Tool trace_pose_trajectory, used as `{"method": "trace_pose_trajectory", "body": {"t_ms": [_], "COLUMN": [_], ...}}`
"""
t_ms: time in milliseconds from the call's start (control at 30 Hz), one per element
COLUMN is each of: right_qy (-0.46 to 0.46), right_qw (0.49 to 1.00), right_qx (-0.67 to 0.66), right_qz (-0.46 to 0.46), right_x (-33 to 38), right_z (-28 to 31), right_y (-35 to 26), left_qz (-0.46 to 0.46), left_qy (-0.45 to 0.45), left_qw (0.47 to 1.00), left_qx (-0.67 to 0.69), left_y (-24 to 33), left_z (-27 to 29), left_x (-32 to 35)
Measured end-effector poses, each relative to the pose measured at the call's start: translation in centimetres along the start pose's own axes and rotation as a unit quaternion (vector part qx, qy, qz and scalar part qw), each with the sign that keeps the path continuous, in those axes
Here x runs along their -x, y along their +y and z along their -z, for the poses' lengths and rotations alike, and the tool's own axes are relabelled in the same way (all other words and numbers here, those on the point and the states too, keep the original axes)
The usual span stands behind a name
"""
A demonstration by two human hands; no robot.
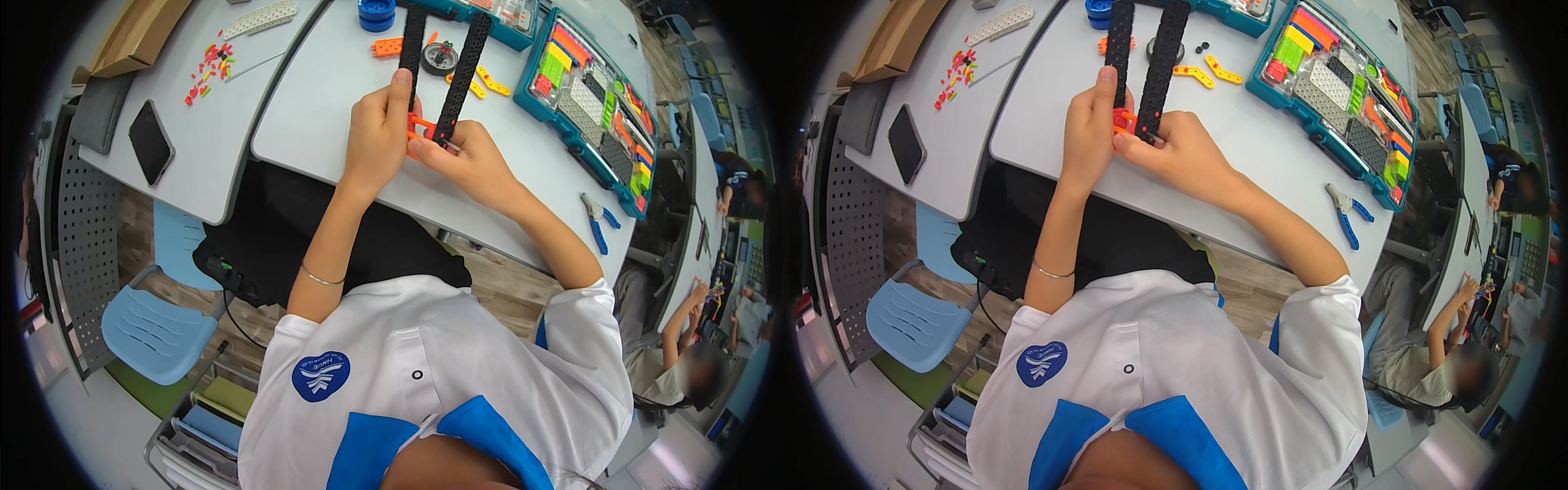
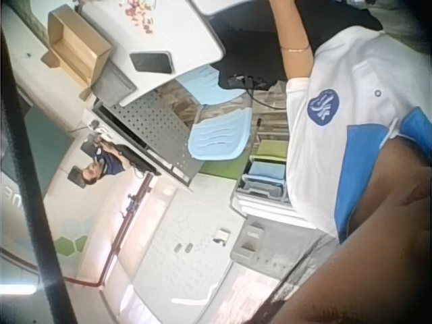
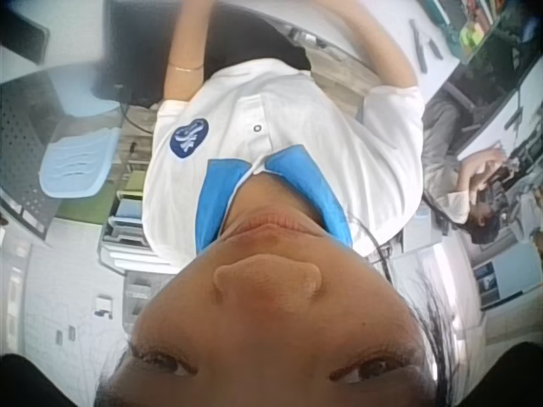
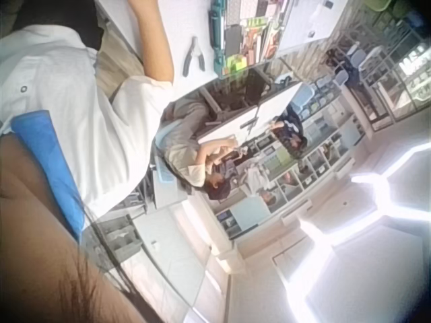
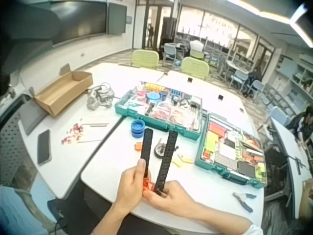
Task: The person assembles a small structure using colorful interlocking building blocks. They connect beams and connectors, then use a blue plastic tool to cut a small orange piece. The person continues to attach and detach components while working at a white table.
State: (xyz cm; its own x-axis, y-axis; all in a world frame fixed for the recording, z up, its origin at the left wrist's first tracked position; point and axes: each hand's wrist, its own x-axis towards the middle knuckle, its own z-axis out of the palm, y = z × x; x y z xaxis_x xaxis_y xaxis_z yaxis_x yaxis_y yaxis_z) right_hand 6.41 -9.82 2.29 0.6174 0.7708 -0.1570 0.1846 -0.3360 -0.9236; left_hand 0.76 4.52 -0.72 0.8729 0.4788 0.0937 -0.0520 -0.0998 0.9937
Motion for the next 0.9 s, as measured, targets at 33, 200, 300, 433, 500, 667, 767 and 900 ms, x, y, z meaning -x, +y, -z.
{"method": "trace_pose_trajectory", "body": {"t_ms": [33,200,300,433,500,667,767,900], "right_qy": [0.002,0.009,-0.006,-0.002,0.002,0.004,0.005,0.020], "right_qw": [1.000,0.999,1.000,1.000,0.999,0.999,1.000,1.000], "right_qx": [0.011,0.029,0.026,-0.024,-0.033,0.028,0.026,0.006], "right_qz": [-0.001,-0.009,-0.015,-0.003,-0.003,-0.014,-0.012,0.002], "right_x": [0.0,0.2,0.2,0.1,0.1,0.2,0.3,0.1], "right_z": [0.0,0.0,0.3,0.1,-0.1,0.1,0.2,0.0], "right_y": [-0.2,-0.7,-1.1,-0.3,-0.4,-0.9,-1.2,-0.4], "left_qz": [0.001,0.012,0.001,-0.018,-0.009,0.018,0.025,0.030], "left_qy": [0.007,-0.009,-0.023,-0.033,-0.025,-0.012,-0.021,-0.015], "left_qw": [1.000,1.000,1.000,0.999,1.000,1.000,0.999,0.999], "left_qx": [0.005,-0.004,-0.011,-0.007,-0.005,-0.004,-0.012,-0.013], "left_y": [-0.1,0.0,0.3,0.4,0.4,0.2,0.3,0.4], "left_z": [-0.1,0.1,0.4,0.6,0.6,0.2,0.1,0.2], "left_x": [0.0,-0.1,-0.3,-0.5,-0.4,-0.5,-0.6,-0.6]}}
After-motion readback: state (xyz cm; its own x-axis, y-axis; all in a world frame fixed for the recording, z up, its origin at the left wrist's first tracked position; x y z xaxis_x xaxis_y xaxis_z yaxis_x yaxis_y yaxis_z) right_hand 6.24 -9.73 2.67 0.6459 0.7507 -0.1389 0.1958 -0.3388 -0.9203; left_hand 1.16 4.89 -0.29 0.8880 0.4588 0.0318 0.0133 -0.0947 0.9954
